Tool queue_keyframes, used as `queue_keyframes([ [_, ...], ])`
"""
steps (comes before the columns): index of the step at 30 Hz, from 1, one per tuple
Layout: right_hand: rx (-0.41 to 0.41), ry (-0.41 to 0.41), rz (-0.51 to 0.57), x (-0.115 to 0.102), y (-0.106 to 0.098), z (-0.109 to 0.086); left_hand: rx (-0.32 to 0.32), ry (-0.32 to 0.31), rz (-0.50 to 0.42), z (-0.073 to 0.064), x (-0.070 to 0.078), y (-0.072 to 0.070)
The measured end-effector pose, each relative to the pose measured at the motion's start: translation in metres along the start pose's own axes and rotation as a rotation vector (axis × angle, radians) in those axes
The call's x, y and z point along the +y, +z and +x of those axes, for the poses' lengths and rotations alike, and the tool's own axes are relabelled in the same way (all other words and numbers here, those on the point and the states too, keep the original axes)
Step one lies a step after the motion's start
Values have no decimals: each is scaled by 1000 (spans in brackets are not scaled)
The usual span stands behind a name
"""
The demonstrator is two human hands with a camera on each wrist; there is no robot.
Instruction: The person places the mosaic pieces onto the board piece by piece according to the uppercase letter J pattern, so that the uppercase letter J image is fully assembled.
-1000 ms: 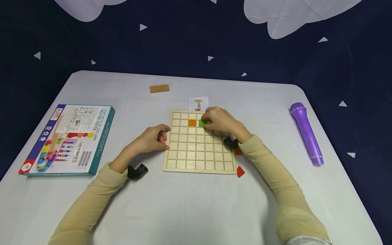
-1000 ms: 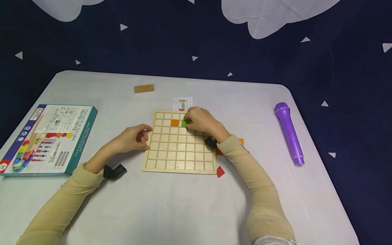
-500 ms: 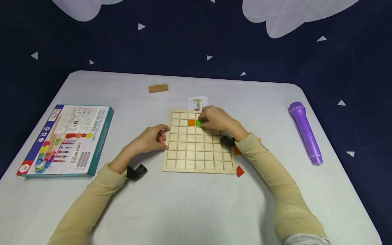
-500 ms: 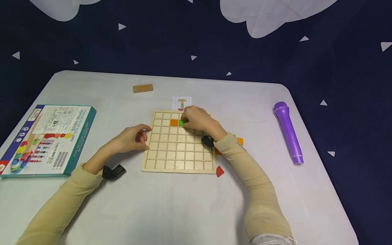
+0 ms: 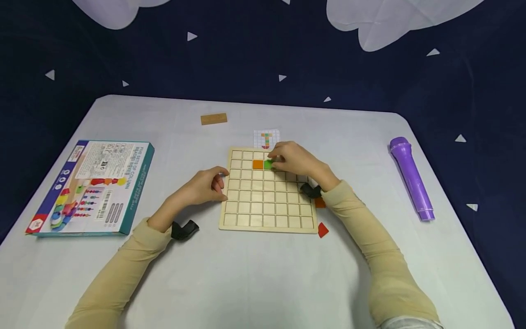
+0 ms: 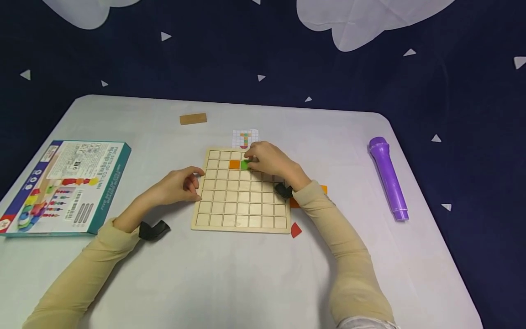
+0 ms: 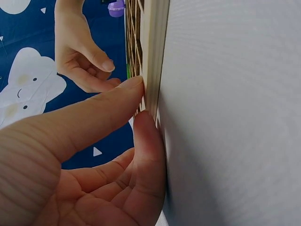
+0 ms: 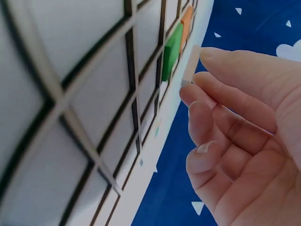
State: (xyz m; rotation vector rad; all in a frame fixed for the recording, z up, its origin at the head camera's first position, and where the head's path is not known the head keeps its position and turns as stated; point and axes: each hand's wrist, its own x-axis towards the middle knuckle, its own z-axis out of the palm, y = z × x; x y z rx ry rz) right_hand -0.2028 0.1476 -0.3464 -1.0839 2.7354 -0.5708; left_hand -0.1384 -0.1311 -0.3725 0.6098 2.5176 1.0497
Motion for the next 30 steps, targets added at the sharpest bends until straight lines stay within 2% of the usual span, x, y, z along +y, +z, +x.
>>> queue_keyframes([
  [9, 86, -3, 6, 2, -11, -21, 0, -10, 11, 0, 1, -1],
  [22, 161, 17, -36, 7, -18, -57, 0, 0, 8, 0, 0, 0],
  [30, 193, 28, -26, 12, -19, -79, 2, 0, 5, 0, 1, 0],
])
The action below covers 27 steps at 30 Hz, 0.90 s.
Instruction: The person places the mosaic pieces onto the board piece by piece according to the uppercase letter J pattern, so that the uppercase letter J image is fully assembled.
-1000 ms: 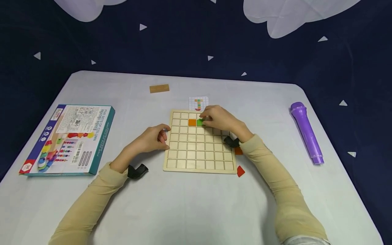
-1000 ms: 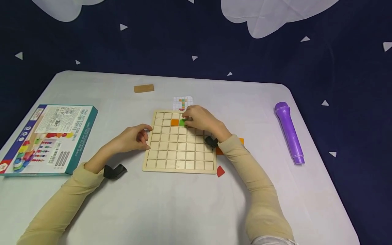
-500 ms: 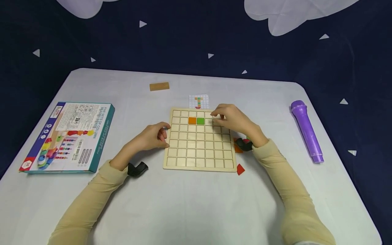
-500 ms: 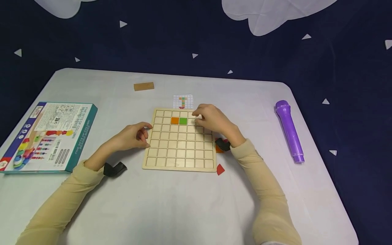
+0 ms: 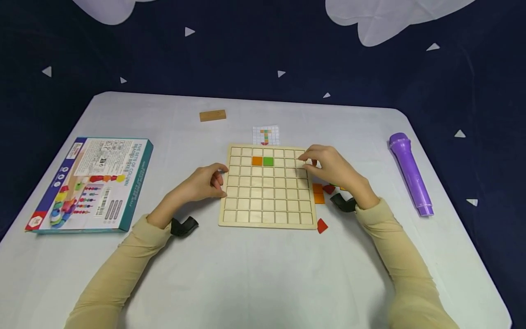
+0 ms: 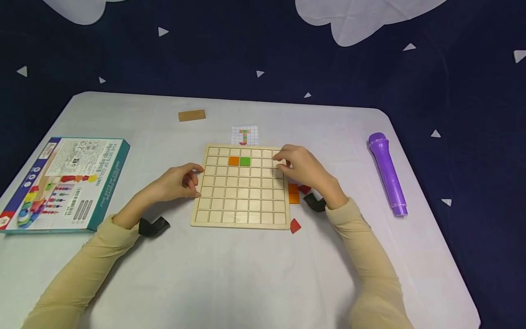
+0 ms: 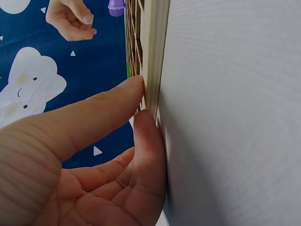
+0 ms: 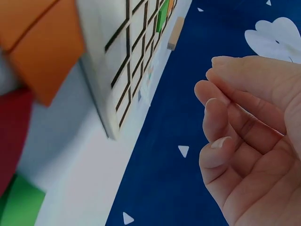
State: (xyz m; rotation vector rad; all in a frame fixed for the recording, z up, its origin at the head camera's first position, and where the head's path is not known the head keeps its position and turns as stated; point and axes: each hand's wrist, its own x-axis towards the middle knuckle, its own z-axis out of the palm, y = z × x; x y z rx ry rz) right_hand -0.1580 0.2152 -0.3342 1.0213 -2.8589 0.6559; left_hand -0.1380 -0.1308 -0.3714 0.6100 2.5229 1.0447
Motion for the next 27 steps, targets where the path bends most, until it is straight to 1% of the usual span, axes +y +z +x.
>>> queue_keyframes([
  [5, 9, 19, -6, 2, -2, -11, 4, 2, 8, 0, -1, 0],
  [14, -29, 76, -23, 8, 0, -30, 2, -12, 7, 0, -1, -1],
  [20, -29, 78, -24, 13, 3, -41, 1, -13, 4, 0, 0, -1],
  [27, -53, 70, -14, 18, 7, -50, 0, -6, 1, 0, 0, 0],
])
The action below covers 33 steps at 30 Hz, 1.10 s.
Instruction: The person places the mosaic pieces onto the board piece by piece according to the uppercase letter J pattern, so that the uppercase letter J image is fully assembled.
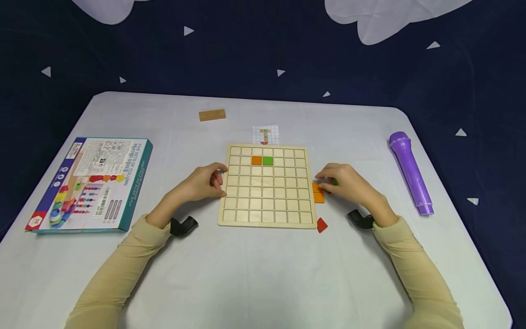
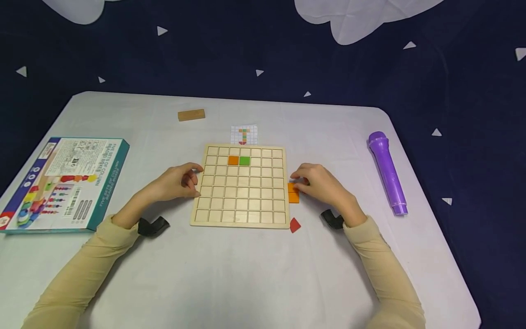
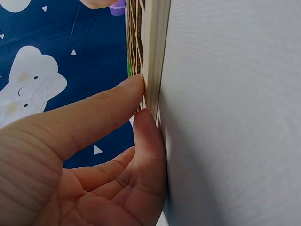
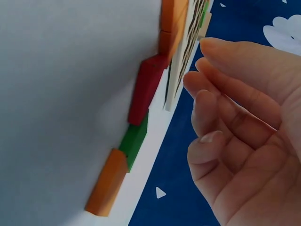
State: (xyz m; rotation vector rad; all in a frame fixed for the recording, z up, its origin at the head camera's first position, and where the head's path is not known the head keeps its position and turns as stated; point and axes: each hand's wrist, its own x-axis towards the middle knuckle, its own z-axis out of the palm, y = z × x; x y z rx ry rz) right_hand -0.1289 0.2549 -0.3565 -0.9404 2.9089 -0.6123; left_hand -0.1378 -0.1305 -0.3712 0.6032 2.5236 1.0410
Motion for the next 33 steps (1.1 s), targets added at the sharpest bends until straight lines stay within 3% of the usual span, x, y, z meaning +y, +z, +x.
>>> queue_keyframes([
  [12, -53, -3, 15, 6, 4, -5, -8, 23, -22, 2, -1, 1],
  [33, -92, 13, 23, 7, 7, -6, -12, -12, -15, 1, -1, 1],
])
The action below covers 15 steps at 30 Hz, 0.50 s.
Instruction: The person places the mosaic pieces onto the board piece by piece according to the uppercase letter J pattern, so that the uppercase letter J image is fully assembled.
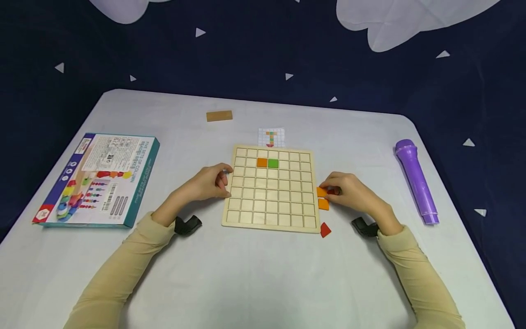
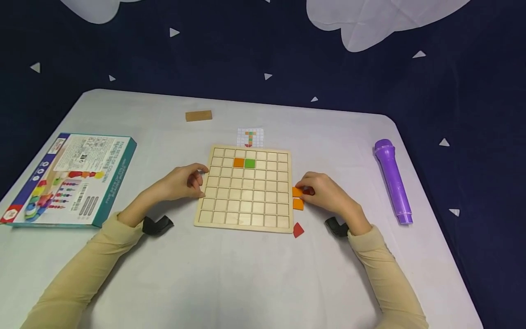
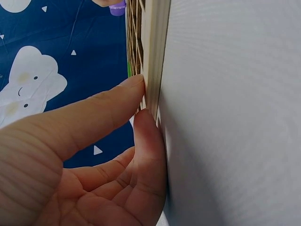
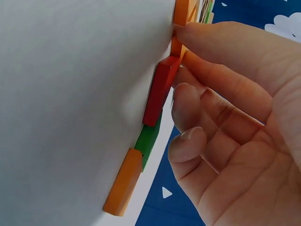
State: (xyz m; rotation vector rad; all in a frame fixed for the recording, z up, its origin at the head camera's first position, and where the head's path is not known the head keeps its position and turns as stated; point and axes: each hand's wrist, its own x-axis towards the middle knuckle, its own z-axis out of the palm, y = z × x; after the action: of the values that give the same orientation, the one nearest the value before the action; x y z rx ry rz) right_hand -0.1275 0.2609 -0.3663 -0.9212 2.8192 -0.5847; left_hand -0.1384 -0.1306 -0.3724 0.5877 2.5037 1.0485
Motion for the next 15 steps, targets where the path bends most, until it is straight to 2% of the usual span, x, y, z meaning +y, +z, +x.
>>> queue_keyframes([
  [15, 7, 12, 8, 0, 1, 0, 4, 13, -2, 0, -1, 1],
])
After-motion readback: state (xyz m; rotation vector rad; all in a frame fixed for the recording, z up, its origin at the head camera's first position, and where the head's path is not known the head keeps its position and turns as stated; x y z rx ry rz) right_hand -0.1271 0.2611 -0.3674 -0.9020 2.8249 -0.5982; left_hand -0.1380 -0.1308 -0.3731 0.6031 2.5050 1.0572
